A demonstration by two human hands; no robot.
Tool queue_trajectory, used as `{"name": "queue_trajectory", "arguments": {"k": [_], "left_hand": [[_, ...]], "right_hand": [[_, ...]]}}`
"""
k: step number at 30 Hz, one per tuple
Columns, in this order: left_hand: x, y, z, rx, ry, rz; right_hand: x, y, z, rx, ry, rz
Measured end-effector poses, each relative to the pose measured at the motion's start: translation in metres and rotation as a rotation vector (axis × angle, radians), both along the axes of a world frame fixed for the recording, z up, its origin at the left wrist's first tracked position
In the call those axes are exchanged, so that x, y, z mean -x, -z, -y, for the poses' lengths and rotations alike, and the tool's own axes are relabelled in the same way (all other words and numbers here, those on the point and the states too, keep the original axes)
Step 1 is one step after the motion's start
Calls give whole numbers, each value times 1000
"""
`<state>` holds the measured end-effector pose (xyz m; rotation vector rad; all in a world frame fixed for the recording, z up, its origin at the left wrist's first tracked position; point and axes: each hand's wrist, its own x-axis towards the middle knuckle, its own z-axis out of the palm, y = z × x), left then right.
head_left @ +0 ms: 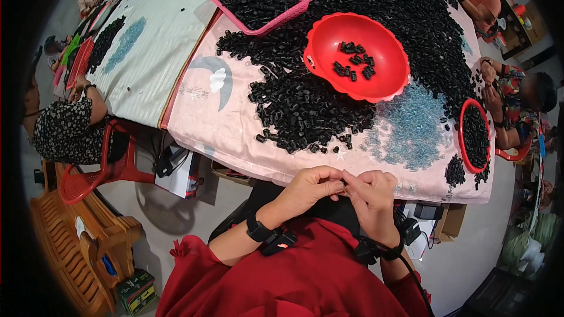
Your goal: The person repeatedly picks up small black plastic pieces and clear pins from a table, inserts the pins into the pieces, and places the assembled units into a red bowl. The person works continuously at a table with other people also assembling similar items.
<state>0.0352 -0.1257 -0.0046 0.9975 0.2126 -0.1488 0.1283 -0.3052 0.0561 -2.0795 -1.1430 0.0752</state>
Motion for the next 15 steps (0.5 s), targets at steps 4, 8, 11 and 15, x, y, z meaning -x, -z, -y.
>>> {"name": "queue_trajectory", "arguments": {"k": [4,8,11,15], "left_hand": [[2,-1,-3,-25,27,-5],[4,-5,-7,-52,116,30],[7,-6,-7,-9,149,52],[9,-6,-9,-36,165,54]], "right_hand": [[-8,8,-2,-26,52,-32],[-29,34,-16,-13,121,65],[-36,45,-38,27,73,299],[-39,63,-47,131,37,437]]}}
